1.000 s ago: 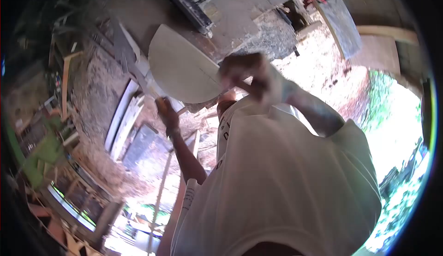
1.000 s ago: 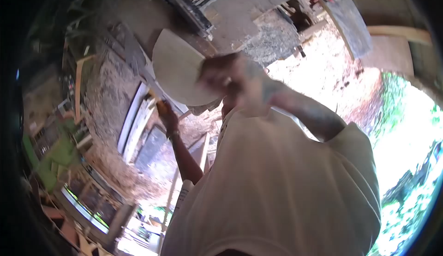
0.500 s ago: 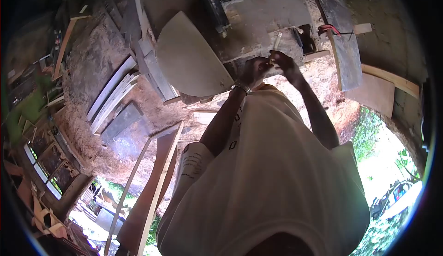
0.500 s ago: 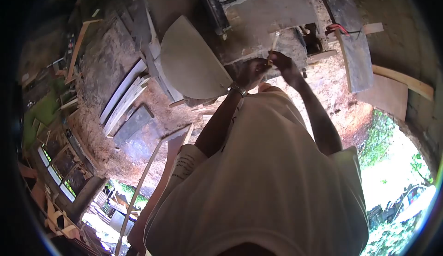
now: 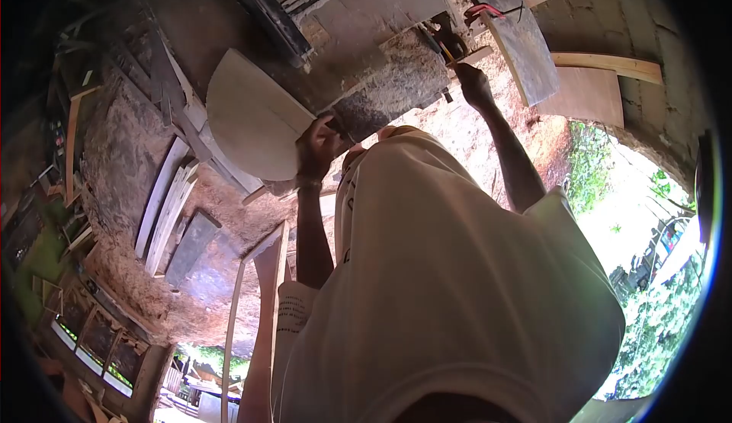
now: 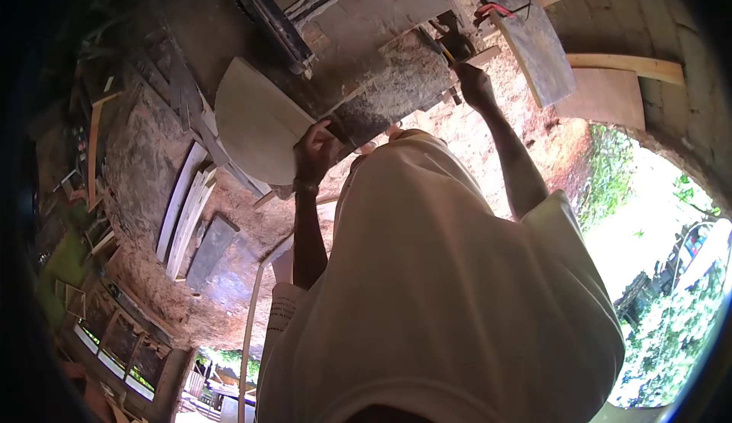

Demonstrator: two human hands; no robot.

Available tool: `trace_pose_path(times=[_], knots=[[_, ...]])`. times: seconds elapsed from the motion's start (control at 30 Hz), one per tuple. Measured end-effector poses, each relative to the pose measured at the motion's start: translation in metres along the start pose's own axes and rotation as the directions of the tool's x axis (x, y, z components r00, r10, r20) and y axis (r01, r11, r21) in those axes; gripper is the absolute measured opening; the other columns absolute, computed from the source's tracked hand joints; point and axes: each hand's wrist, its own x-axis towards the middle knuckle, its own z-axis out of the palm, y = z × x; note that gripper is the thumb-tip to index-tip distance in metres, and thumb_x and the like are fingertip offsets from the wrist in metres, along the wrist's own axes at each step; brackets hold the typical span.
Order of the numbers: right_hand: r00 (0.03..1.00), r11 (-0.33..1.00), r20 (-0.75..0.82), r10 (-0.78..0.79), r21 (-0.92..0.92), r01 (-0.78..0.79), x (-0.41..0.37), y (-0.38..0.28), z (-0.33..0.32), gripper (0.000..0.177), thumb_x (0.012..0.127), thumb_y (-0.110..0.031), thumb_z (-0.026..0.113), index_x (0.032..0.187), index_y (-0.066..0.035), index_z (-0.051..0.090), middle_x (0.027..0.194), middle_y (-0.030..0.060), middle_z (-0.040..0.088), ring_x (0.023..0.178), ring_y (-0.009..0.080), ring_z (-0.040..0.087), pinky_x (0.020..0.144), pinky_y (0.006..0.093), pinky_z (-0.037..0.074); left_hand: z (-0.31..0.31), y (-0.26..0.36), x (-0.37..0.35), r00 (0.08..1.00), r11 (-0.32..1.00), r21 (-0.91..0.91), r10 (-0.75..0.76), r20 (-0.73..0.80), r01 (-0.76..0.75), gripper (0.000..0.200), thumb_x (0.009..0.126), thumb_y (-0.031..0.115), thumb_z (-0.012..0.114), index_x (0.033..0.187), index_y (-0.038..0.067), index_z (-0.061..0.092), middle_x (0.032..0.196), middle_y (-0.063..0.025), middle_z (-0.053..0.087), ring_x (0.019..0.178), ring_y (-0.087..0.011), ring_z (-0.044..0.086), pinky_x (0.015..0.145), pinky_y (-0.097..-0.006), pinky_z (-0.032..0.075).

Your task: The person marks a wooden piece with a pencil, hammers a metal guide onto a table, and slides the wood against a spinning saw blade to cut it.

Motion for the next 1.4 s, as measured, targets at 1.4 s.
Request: trace_pose_path(times=[1.4], knots=[[0.499, 0.316, 0.839, 0.216, 0.424, -0.849, -0.186, -0.076, -0.010, 0.047, 0.097, -0.022, 0.071, 0.138, -0.002, 0.060, 0.120, 0.0080, 0.072, 0.097, 0.0144, 0.071, 0.082, 0.0302, 0.059, -0.045, -0.065, -0.004, 0.936, 0.990, -0.133, -0.087, -0.340, 0.044, 0.016, 0.095, 0.015, 0.066, 0.107, 0.006, 0.074, 0.092, -0.0104, 0.075, 0.086, -0.0203, 0.073, 0.079, -0.0336, 0.057]])
